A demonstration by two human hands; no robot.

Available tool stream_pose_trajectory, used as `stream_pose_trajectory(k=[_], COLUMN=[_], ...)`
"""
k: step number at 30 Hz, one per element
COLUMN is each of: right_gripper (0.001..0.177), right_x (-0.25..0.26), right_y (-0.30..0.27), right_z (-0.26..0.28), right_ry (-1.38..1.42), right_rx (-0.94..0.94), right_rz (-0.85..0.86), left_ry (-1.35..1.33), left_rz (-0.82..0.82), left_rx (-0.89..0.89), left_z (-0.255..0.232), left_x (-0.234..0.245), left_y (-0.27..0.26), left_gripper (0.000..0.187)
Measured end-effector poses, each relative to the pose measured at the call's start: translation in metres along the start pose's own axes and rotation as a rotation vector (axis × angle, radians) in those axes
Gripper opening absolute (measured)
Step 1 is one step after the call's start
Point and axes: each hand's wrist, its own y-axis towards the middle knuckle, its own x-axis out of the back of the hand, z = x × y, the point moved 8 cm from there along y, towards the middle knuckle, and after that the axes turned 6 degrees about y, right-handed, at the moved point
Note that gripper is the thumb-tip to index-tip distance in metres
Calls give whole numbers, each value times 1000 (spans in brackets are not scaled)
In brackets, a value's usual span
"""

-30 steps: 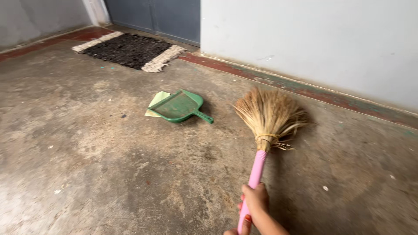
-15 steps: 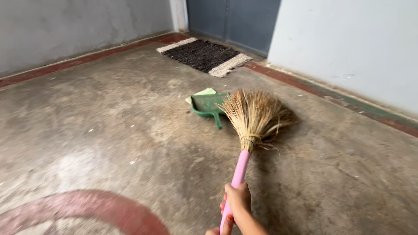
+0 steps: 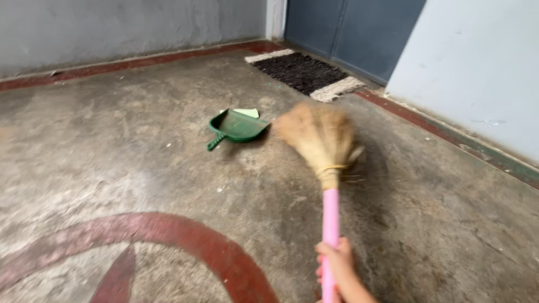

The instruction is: The person picks up a rug and shakes it over a green dustpan. The person then places the rug back on the floor and uses a broom to sweep paper scraps into the dustpan.

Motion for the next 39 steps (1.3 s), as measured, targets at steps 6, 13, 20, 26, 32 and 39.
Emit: stream_pose_trajectory(k=[6,13,20,26,32,39], right_gripper=[17,25,29,23,26,21], right_x=[90,111,-17,-81,-53,95], right_y=[46,64,20,-19,-15,-4], right_z=[15,-8,-22,22,53,46], right_ry=[107,0,29,-75,-92,-40], right_rx=[81,19,28,-42,123,118], right_rz=[-163,-285,-104,120,180,-215], left_ry=[94,225,202,117,7,73], left_rz=[255,378,235,52,28,300], left_rx=[-60,-71,34,134,45,-152], left_z=[-51,-65,-21,-23,-44,-69], left_x=[11,57,145,165,124,67], left_y=[-105,-126,-108,-122,-139,-165], left_gripper=[73,75,75,68,66,67])
